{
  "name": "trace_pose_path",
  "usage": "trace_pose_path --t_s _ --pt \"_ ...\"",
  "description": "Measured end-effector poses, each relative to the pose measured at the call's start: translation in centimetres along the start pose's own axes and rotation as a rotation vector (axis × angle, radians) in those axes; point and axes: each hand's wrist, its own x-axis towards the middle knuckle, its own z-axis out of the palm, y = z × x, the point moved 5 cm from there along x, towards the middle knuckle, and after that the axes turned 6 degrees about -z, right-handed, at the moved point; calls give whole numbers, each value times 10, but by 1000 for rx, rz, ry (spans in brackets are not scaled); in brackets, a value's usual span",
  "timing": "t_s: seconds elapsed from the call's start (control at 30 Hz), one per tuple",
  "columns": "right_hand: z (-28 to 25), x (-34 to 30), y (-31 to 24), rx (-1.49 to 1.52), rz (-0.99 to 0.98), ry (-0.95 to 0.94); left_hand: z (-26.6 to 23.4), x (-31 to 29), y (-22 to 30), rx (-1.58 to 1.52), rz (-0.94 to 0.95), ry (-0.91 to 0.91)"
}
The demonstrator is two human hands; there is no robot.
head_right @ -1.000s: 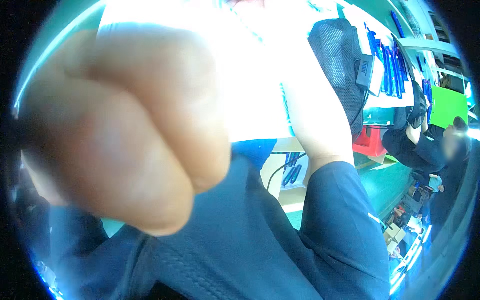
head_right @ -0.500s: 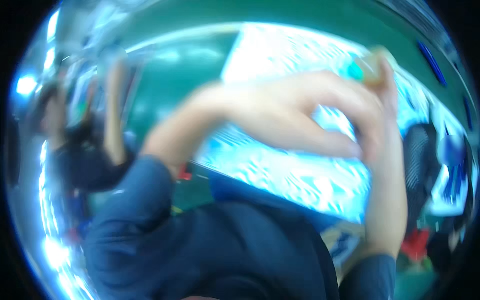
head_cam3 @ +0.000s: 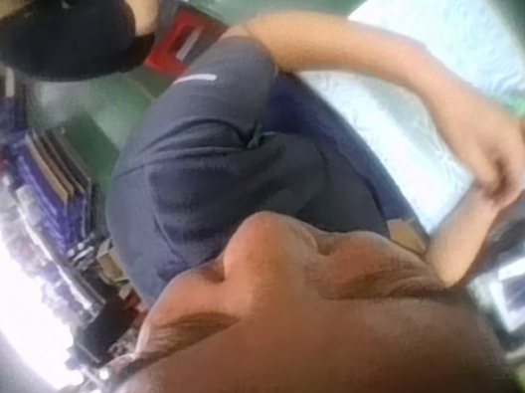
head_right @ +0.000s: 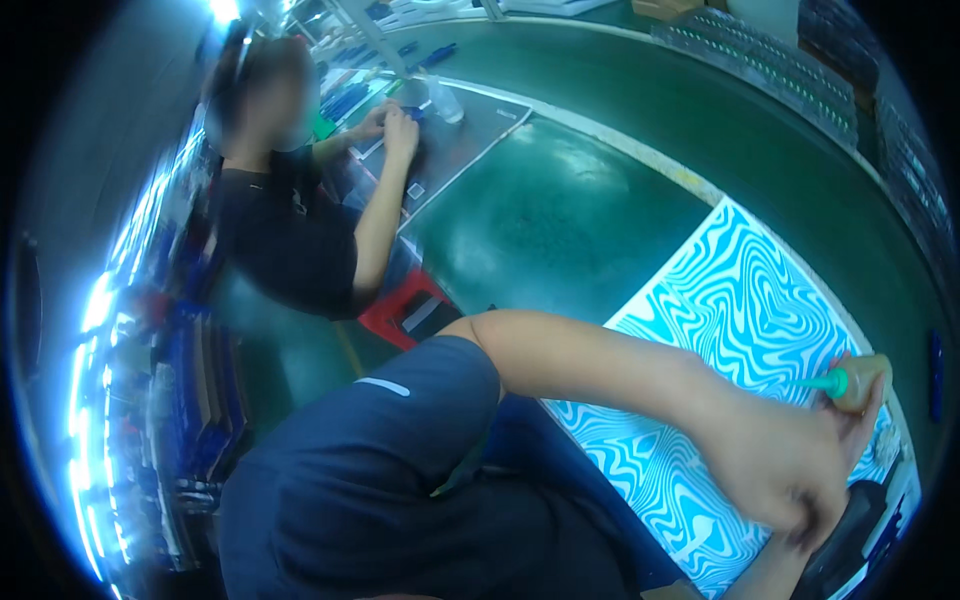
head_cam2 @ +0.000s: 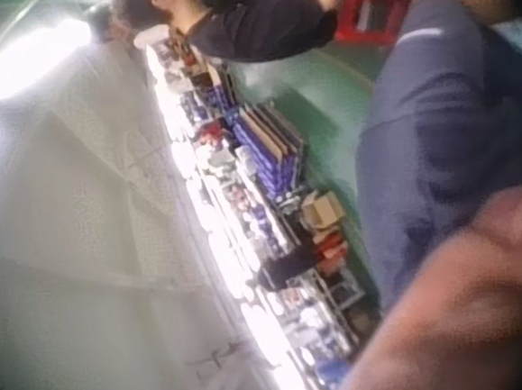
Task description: Applying a liquid substance from an applicator bottle to blue plastic electronic components at an assembly line.
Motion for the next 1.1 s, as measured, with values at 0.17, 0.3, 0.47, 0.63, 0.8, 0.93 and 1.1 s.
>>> trace_pose_path --t_s 0.17,0.3,0.47,0.63,0.8,0.93,1.1 --pt "-5 9 -20 240 13 -66 -117 -6 -46 -113 -233 748" --pt "1 7 -17 315 16 -33 -169 -44 -101 21 -352 1025" --pt "6 7 -23 267 39 -25 -163 -68 -161 399 -636 871" --pt "11 3 -28 228 18 -6 -151 -59 -171 523 -556 682" --pt "27 5 -5 362 36 -96 -160 -71 -174 602 -604 651" --pt "54 1 22 296 48 153 -171 -98 -148 656 -698 625" --pt "41 -9 -9 262 -64 147 -154 -66 -181 506 -621 565"
